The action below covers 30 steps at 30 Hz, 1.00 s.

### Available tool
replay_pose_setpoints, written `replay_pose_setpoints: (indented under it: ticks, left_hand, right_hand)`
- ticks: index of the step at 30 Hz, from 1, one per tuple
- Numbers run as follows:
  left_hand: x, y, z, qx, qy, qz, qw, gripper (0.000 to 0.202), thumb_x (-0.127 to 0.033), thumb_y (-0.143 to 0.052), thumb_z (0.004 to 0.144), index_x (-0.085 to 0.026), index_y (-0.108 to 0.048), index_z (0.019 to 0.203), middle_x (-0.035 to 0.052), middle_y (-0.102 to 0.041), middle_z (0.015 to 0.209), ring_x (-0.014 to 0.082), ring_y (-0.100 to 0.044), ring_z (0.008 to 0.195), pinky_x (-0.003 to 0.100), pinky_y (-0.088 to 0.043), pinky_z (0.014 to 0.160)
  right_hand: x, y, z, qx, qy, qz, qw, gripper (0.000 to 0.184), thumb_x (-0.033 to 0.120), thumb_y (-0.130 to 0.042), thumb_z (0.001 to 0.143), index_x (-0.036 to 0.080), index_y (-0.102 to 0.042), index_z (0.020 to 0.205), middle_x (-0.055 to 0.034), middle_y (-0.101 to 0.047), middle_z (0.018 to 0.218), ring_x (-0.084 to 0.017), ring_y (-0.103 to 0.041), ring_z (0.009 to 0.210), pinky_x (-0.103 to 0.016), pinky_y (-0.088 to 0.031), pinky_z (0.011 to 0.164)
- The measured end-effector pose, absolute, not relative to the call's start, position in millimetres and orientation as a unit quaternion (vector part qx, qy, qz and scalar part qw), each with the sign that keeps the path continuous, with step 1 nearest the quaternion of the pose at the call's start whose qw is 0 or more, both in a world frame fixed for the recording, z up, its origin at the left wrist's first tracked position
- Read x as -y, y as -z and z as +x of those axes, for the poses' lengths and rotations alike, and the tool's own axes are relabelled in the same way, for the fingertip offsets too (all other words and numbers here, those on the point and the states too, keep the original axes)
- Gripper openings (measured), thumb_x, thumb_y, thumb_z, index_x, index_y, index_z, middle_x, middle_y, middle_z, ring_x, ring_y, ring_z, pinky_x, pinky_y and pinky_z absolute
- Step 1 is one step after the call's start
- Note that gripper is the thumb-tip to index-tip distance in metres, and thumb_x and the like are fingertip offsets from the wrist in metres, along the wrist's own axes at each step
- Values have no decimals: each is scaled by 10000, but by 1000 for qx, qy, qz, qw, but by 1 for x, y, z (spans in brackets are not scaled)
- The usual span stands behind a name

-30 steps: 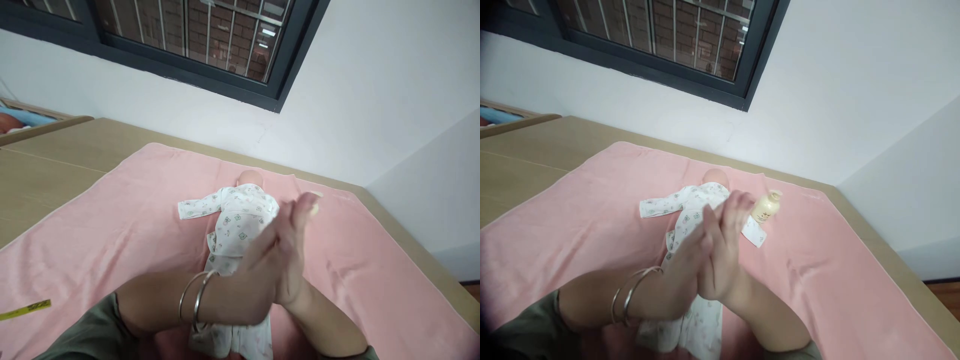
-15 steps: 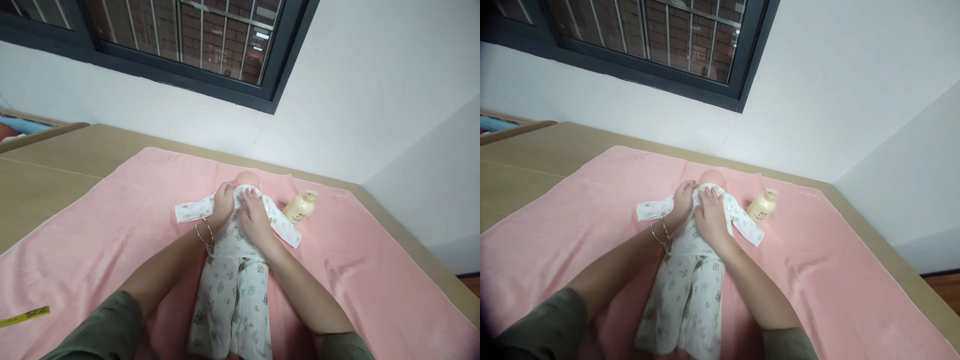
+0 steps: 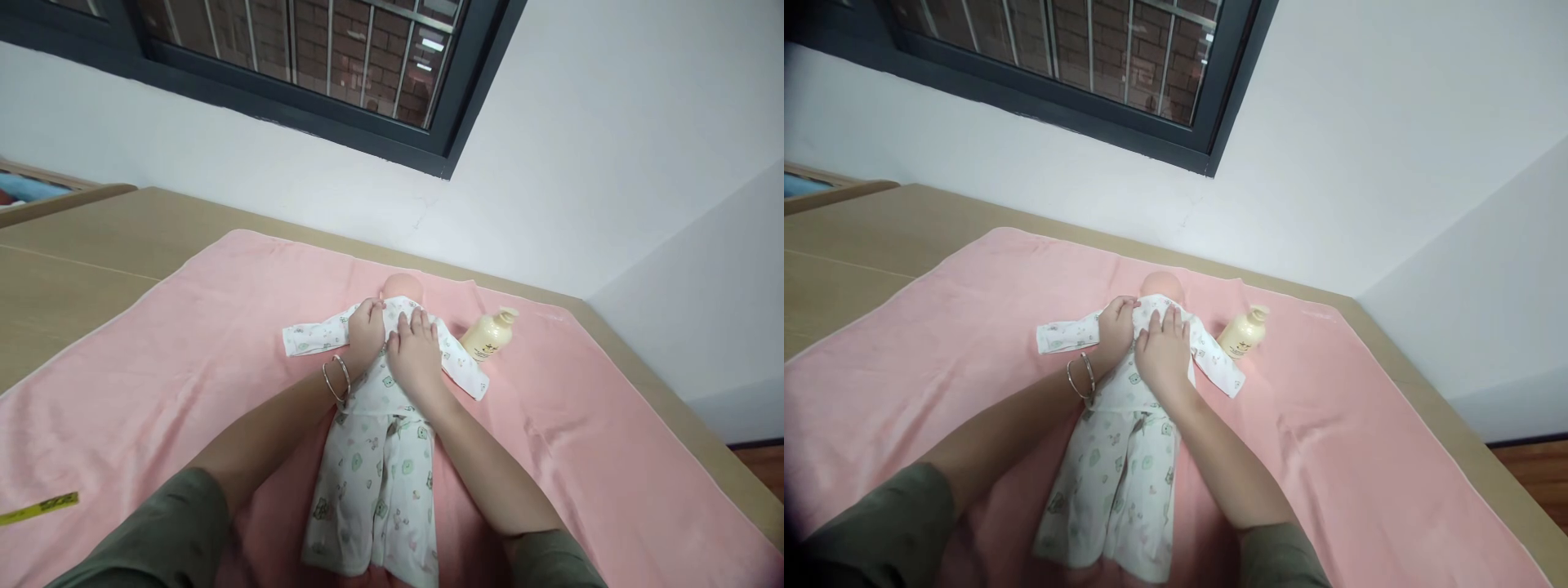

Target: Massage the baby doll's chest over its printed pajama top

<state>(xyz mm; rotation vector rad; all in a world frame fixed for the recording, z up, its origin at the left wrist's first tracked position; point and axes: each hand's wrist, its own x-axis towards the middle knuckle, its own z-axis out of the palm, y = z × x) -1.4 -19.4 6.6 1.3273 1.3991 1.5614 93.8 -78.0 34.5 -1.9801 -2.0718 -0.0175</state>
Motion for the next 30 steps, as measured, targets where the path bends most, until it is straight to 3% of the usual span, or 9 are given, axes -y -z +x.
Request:
replay_pose_setpoints:
  ticks: [4, 8, 13, 17, 21, 26, 30]
  left_hand:
    - [19, -5, -2, -532, -597, 500, 333, 237, -259, -440, 944, -212, -659, 868, 66, -775, 998, 215, -697, 1022, 337, -526, 961]
    - [22, -5, -3, -529, -597, 508, 326, 246, -268, -434, 953, -203, -668, 912, 68, -771, 1030, 211, -693, 1028, 325, -521, 953]
    - [23, -6, -3, -532, -584, 518, 327, 223, -243, -457, 931, -205, -677, 941, 65, -774, 1037, 223, -689, 1050, 346, -525, 973]
    - [21, -5, -4, -525, -578, 518, 350, 236, -204, -472, 904, -194, -690, 992, 80, -774, 1108, 222, -693, 1101, 353, -529, 1008]
    - [19, -4, -3, -525, -554, 546, 346, 280, -193, -474, 908, -195, -697, 1076, 84, -761, 1184, 222, -686, 1155, 372, -522, 1057]
    - [21, -3, -4, -534, -507, 624, 263, 340, -172, -440, 922, -168, -696, 1146, 121, -742, 1219, 263, -664, 1189, 431, -500, 1092]
    - [23, 0, -5, -533, -477, 671, 194, 355, -179, -438, 930, -140, -688, 1180, 147, -728, 1240, 283, -651, 1203, 444, -476, 1115]
  right_hand:
    - [81, -34, 91, 771, -12, -625, 126, 556, 240, -342, 1032, 74, -437, 1554, -182, -332, 1671, -283, -198, 1596, -509, -122, 1297]
    - [56, -37, 117, 757, -56, -630, 163, 535, 319, -346, 1054, 149, -465, 1547, -131, -353, 1672, -275, -244, 1583, -525, -175, 1282]
    - [51, -41, 127, 728, -50, -668, 149, 558, 283, -241, 1072, 81, -430, 1557, -183, -383, 1647, -286, -311, 1557, -510, -227, 1267]
    - [76, -38, 102, 753, 8, -649, 105, 586, 291, -294, 1059, 23, -377, 1573, -237, -322, 1661, -347, -249, 1574, -549, -182, 1272]
    - [86, -37, 90, 780, 4, -619, 90, 604, 271, -362, 1020, 104, -363, 1600, -163, -293, 1691, -330, -175, 1597, -574, -128, 1283]
    - [72, -43, 103, 760, -38, -641, 101, 616, 289, -429, 990, 179, -394, 1594, -114, -262, 1711, -320, -187, 1596, -560, -190, 1275]
    - [60, -43, 121, 763, -41, -633, 128, 535, 321, -312, 1055, 230, -453, 1563, -83, -343, 1683, -308, -264, 1573, -577, -215, 1261]
